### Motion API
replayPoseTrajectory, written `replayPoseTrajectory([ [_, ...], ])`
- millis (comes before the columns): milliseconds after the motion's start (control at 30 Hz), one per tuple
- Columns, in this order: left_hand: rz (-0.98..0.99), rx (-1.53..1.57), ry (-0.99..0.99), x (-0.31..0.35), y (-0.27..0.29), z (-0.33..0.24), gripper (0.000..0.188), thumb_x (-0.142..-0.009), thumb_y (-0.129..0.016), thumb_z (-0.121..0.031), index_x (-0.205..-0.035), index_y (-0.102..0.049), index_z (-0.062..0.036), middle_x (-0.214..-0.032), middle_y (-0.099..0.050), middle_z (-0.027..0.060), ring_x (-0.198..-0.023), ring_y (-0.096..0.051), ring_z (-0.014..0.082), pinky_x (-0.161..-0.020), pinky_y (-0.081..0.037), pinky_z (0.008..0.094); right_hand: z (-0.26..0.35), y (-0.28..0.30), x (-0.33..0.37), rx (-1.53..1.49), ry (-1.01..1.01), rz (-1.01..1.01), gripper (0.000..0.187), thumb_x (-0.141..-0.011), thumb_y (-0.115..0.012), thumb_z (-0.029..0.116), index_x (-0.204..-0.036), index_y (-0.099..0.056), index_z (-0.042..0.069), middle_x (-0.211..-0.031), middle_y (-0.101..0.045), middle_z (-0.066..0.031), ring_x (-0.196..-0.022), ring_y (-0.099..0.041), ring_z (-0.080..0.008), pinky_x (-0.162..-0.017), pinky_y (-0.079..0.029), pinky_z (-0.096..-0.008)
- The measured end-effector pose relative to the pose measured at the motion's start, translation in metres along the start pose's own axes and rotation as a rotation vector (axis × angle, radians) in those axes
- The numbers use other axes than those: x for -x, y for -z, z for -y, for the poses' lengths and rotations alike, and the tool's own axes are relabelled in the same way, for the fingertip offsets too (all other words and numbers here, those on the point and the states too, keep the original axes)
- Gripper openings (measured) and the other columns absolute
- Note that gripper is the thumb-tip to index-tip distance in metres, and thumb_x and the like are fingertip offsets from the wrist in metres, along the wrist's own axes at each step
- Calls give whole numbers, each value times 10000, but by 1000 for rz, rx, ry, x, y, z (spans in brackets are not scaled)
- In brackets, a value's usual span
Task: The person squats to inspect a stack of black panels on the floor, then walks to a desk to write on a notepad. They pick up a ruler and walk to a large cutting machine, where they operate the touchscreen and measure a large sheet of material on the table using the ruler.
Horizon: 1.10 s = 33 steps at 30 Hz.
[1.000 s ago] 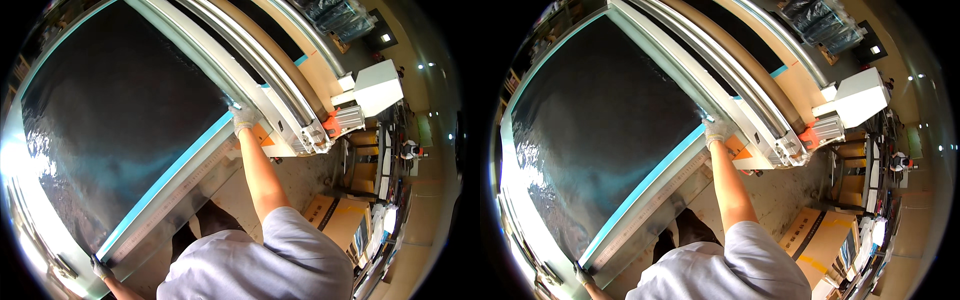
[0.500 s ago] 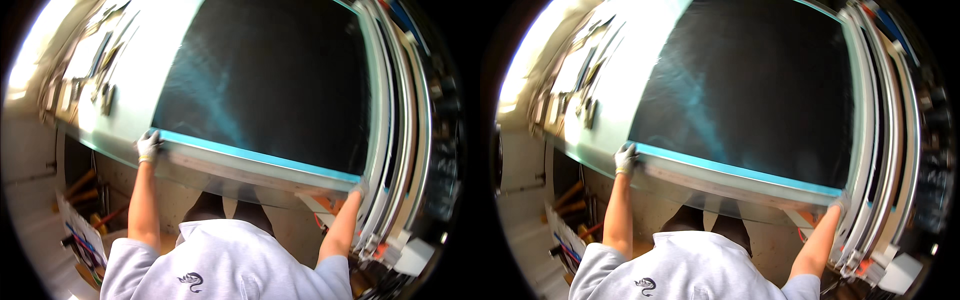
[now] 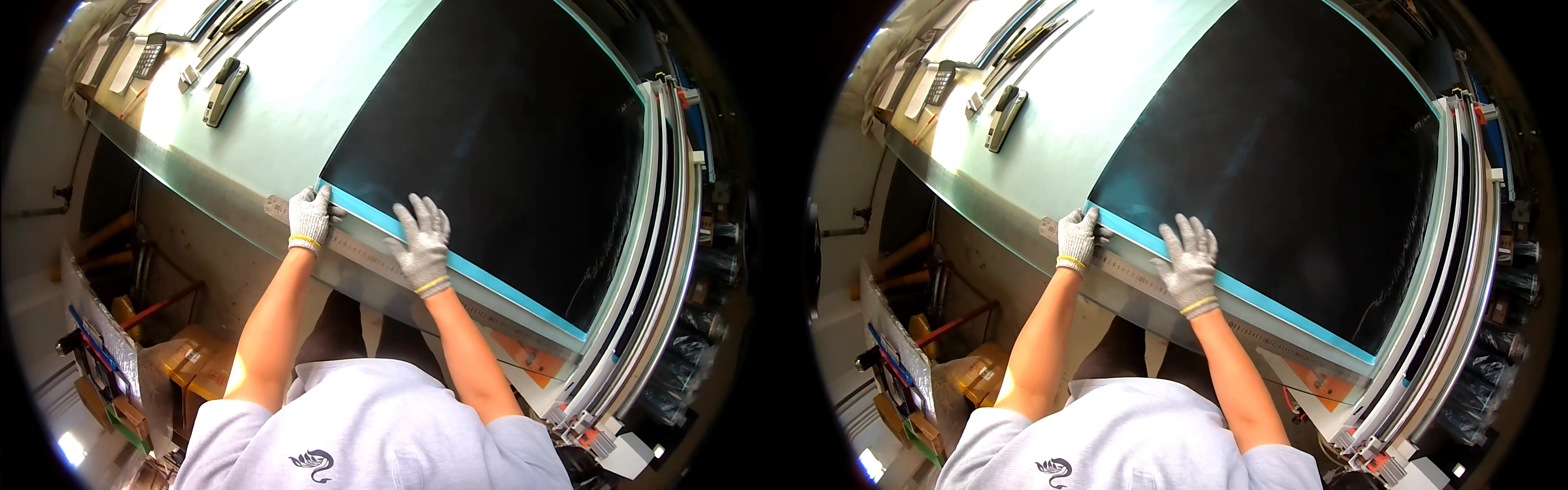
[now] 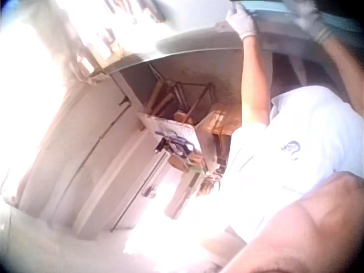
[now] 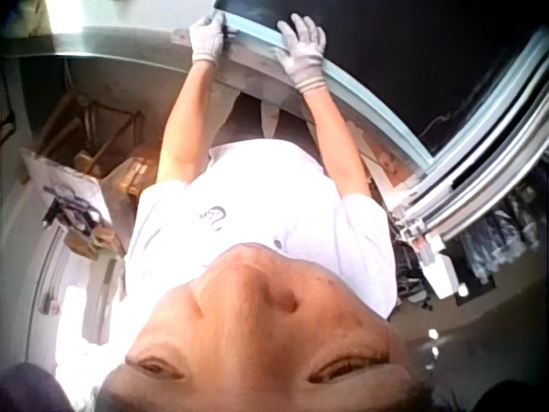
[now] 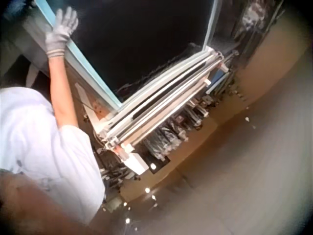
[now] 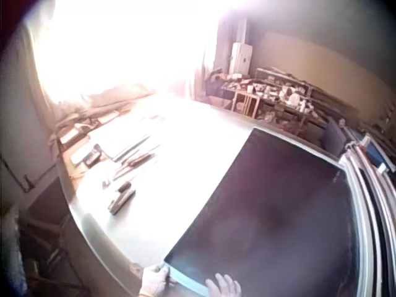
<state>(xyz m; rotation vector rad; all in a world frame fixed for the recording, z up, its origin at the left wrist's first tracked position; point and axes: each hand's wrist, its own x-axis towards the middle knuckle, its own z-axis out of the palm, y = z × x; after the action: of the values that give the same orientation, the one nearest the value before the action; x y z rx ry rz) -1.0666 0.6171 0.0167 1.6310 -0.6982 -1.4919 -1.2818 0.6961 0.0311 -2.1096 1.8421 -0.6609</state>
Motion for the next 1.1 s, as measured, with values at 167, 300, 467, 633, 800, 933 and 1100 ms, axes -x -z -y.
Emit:
replayPoseTrajectory([
  [167, 47, 157, 89, 0, 5, -7, 230, -961, -609, -183, -944, -581, 45, -754, -664, 126, -553, -659, 161, -470, -515, 256, 10, -31, -15, 90, 20, 11, 583, -811, -705, 384, -1335, -583, 158, -1472, -446, -135, -1384, -365, -370, -1150, -220, -547],
  [300, -95, -106, -100, 0, -2, -18, 286, -931, -646, -143, -1095, -589, 84, -844, -666, 128, -557, -643, 149, -474, -510, 244, 13, -34, -16, 103, 23, 2, 556, -826, -692, 379, -1321, -596, 145, -1458, -464, -142, -1378, -375, -369, -1150, -222, -541],
  [467, -87, -64, -80, -9, 3, -14, 273, -920, -648, -99, -1102, -603, 99, -850, -663, 124, -549, -634, 145, -465, -499, 236, 18, -33, -19, 117, 18, 10, 534, -844, -679, 385, -1310, -608, 134, -1458, -462, -149, -1376, -379, -367, -1148, -227, -537],
  [633, -66, -41, -67, -13, 4, -16, 259, -931, -631, -97, -1097, -610, 101, -834, -660, 129, -551, -632, 145, -466, -501, 234, 18, -34, -22, 114, 11, 11, 547, -833, -691, 384, -1310, -606, 130, -1463, -455, -149, -1378, -378, -362, -1149, -226, -536],
  [800, -66, 34, -46, -14, 5, -21, 283, -937, -621, -89, -1147, -603, 100, -819, -658, 115, -558, -631, 140, -472, -498, 231, 20, -33, -25, 188, 100, -6, 520, -825, -673, 257, -1315, -595, 100, -1420, -508, -143, -1348, -434, -341, -1150, -254, -516],
  [933, -12, 22, -97, -22, 7, -32, 354, -935, -616, -65, -1253, -575, 84, -799, -655, 103, -552, -618, 126, -478, -490, 223, 12, -23, -19, 344, 230, 17, 511, -850, -544, 131, -1356, -546, 62, -1402, -538, -141, -1322, -489, -316, -1162, -270, -493],
  [1100, 45, 5, -94, -37, 10, -38, 389, -931, -613, -42, -1305, -569, 52, -748, -643, 79, -542, -600, 103, -472, -480, 219, -5, -19, -10, 342, 235, 100, 527, -851, -527, 111, -1375, -527, 50, -1441, -502, -149, -1337, -477, -318, -1152, -303, -482],
])
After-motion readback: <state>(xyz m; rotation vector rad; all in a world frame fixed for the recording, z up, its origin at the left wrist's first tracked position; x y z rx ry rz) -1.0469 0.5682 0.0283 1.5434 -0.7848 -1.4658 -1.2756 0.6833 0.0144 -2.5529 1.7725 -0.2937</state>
